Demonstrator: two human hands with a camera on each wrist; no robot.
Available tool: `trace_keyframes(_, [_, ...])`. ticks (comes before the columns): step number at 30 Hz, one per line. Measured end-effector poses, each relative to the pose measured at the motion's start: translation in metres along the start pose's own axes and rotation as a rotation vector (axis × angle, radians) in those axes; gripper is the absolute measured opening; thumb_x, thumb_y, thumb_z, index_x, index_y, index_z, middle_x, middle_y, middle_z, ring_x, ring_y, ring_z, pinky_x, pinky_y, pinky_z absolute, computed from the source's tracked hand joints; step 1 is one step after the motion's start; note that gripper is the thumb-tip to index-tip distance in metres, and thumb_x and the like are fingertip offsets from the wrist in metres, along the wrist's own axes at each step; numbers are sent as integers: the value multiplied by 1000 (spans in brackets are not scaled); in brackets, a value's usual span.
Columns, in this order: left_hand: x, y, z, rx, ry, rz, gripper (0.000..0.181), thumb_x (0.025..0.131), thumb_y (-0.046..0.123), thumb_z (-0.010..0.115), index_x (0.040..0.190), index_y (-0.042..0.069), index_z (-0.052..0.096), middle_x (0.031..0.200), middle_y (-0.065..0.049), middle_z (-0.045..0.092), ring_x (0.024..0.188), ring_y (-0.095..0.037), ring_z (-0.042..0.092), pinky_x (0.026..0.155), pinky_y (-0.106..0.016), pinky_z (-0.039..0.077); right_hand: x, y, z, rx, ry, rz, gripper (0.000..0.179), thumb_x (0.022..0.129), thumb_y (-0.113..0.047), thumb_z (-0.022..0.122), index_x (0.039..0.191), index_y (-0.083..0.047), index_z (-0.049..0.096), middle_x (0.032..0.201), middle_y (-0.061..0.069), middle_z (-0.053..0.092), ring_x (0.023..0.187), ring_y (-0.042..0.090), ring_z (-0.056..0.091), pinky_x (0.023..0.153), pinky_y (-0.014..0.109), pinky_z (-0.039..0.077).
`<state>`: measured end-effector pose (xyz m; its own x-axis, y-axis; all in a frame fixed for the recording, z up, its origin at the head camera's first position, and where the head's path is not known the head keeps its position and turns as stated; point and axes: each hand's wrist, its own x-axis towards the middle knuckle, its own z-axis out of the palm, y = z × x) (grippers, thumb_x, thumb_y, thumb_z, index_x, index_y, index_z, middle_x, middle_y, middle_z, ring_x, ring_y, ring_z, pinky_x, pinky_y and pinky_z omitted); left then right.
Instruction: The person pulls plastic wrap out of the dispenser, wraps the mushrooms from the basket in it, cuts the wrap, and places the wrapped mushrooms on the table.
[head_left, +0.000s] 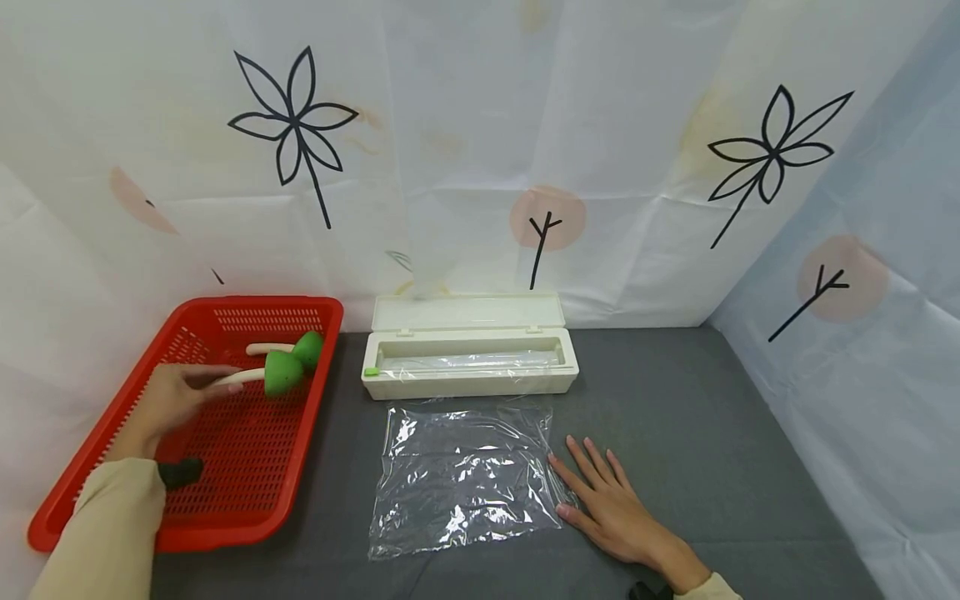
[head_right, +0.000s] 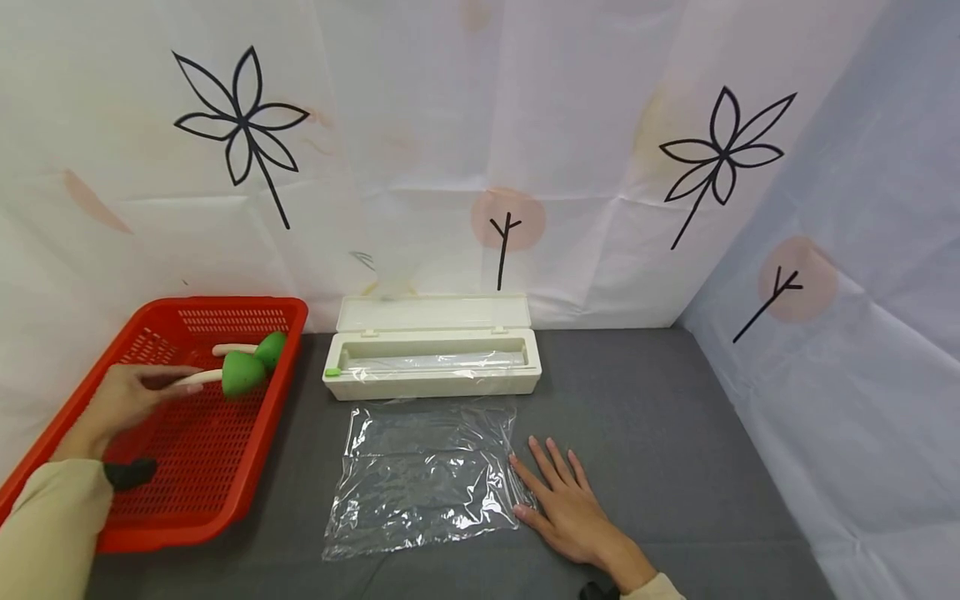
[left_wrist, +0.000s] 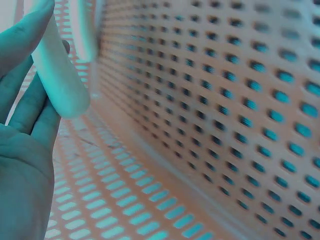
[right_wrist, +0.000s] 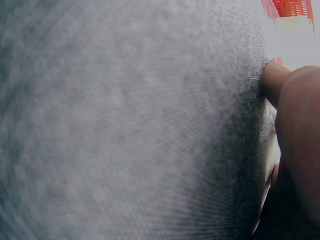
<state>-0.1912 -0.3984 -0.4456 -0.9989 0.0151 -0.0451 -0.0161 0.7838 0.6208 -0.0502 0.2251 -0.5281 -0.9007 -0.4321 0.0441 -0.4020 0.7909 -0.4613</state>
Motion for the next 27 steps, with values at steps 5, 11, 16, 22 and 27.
trace_keyframes(5, [2, 20, -8, -37, 56, 35, 52, 89, 40, 79, 122, 0, 72, 104, -15, 75, 81, -13, 54, 60, -26, 48, 0, 0, 0, -1, -1, 1, 63, 101, -42, 60, 157, -19, 42, 165, 19, 23, 150, 45, 16, 116, 61, 4])
trace_keyframes(11, [3, 51, -12, -112, 95, 80, 52, 89, 37, 80, 127, 2, 70, 95, 3, 76, 83, -9, 56, 61, -24, 48, 0, 0, -2, -2, -40, 30, 64, 101, -45, 59, 158, -21, 40, 166, 16, 20, 152, 44, 13, 115, 63, 4])
trace_keyframes(16, [1, 78, -9, -201, 113, 47, 56, 90, 42, 78, 131, 5, 69, 96, 15, 74, 90, -9, 54, 63, -24, 44, 0, -1, -2, -3, -41, 32, 64, 101, -43, 60, 158, -20, 40, 166, 16, 21, 152, 44, 13, 115, 64, 5])
trace_keyframes(22, [-4, 112, 6, -358, 134, 92, 49, 91, 29, 79, 129, 0, 68, 98, 15, 75, 91, -2, 65, 74, -17, 50, 0, -1, -3, -4, -33, 27, 64, 101, -44, 59, 157, -21, 40, 166, 16, 21, 152, 44, 13, 115, 64, 5])
trace_keyframes(27, [-14, 140, 23, -469, 137, 158, 42, 91, 17, 79, 127, -3, 69, 99, 13, 75, 88, -5, 70, 75, -18, 54, -1, 3, 2, -21, 33, -37, 62, 101, -43, 59, 156, -20, 42, 164, 20, 26, 150, 45, 17, 118, 58, 2])
